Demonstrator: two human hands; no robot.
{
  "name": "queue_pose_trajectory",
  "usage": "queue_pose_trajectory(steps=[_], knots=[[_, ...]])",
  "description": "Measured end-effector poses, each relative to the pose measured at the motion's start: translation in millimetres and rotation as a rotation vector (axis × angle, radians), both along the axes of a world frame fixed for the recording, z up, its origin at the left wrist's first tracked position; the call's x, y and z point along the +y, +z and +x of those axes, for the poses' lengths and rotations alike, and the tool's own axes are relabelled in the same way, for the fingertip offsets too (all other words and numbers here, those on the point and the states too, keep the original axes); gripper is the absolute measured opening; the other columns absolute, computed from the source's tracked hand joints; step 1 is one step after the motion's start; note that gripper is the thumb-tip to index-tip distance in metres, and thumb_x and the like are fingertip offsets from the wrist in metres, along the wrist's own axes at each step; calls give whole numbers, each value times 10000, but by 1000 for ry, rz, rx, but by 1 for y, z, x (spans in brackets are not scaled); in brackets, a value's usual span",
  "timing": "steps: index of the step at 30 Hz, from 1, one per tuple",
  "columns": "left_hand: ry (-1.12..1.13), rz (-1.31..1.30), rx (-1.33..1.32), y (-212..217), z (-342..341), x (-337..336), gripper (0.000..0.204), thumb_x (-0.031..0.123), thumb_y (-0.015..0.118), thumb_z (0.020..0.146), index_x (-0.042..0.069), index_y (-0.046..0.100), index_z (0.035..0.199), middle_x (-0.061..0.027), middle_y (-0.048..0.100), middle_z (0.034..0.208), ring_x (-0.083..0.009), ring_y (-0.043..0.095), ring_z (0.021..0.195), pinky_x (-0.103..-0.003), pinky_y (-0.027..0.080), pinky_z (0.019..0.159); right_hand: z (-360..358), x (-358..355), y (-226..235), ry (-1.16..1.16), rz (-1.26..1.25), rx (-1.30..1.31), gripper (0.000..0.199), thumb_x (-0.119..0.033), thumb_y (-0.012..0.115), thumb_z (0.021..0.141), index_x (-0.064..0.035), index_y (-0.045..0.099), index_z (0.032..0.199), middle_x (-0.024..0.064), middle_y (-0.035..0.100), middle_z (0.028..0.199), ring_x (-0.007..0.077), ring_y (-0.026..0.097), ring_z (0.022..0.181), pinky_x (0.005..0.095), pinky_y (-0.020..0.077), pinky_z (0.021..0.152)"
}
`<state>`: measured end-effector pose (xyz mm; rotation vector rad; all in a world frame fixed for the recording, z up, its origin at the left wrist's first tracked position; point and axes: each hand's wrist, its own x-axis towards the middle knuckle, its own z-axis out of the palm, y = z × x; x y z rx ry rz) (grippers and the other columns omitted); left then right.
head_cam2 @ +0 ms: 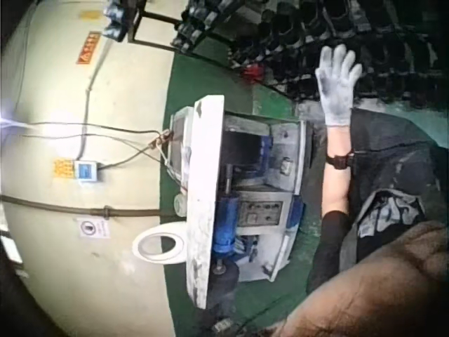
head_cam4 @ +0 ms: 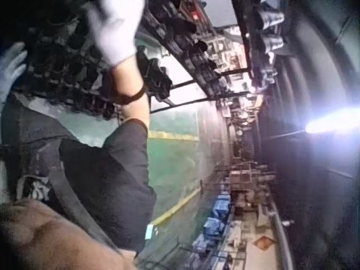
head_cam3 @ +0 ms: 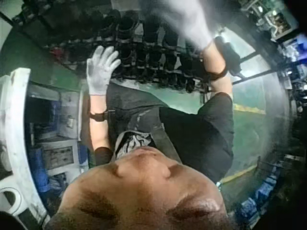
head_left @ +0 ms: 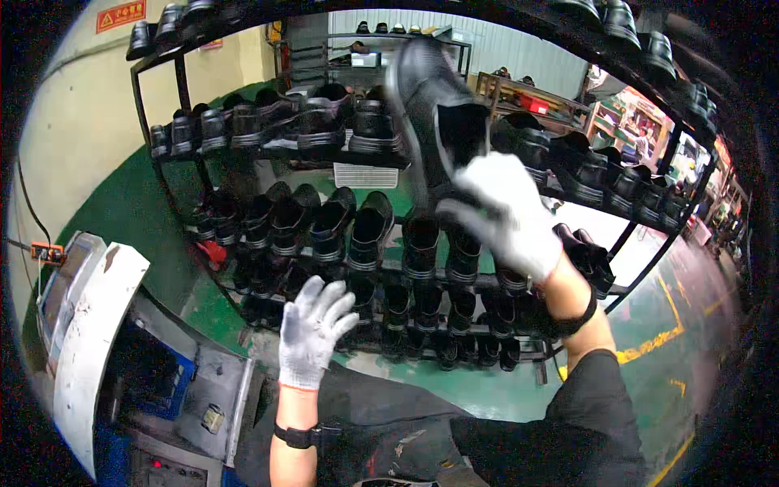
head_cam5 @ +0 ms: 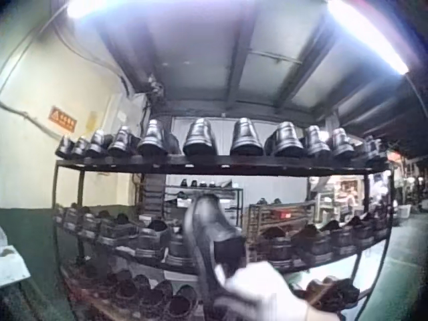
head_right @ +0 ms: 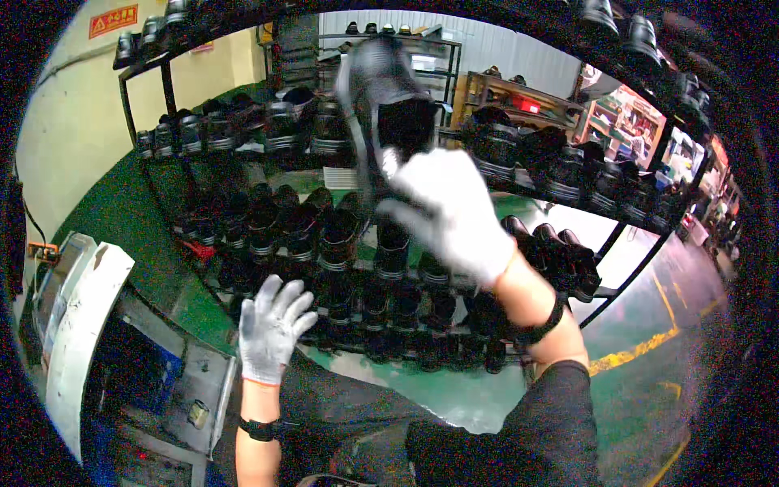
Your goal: Polishing and buffing black dress shoes using a rotary polishing machine and returning them to a rack.
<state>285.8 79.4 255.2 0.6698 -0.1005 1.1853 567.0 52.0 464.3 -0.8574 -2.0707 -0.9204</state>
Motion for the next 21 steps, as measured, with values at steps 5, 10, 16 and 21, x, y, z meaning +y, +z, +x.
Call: queue_pose_trajectory(steps=[5, 10, 16, 21], knots=[[-5, -210, 18, -30, 0, -7, 541, 456, 425, 998, 39, 494, 1336, -242, 559, 1291, -414, 566, 1152, -545, 469, 976, 67, 87, 42, -406, -341, 86, 419, -425, 643, 834, -76, 672, 1062, 166, 678, 953, 363, 641, 907, 447, 505, 827], [78, -270, -26, -59, -28, -17, 514, 432, 443, 1000, 33, 508, 1317, -237, 585, 1248, -394, 599, 1098, -528, 501, 933, 29, 137, 58, -318, -82, -42, 397, -462, 585, 866, -137, 651, 1085, 155, 690, 924, 324, 665, 889, 449, 525, 780], [168, -388, 14, -66, -29, -30, 473, 449, 463, 988, 63, 553, 1246, -187, 630, 1098, -324, 618, 919, -455, 539, 826, -46, 178, 46, -334, -366, 30, 616, -621, 541, 856, -19, 661, 903, 204, 676, 911, 373, 649, 890, 450, 504, 786], [65, -433, -32, -91, -32, -38, 480, 454, 470, 981, 56, 555, 1235, -189, 623, 1111, -339, 613, 937, -480, 526, 848, -79, 110, -7, 99, -339, 281, 310, -344, 701, 816, -47, 648, 742, 180, 608, 716, 355, 617, 685, 422, 478, 629]])
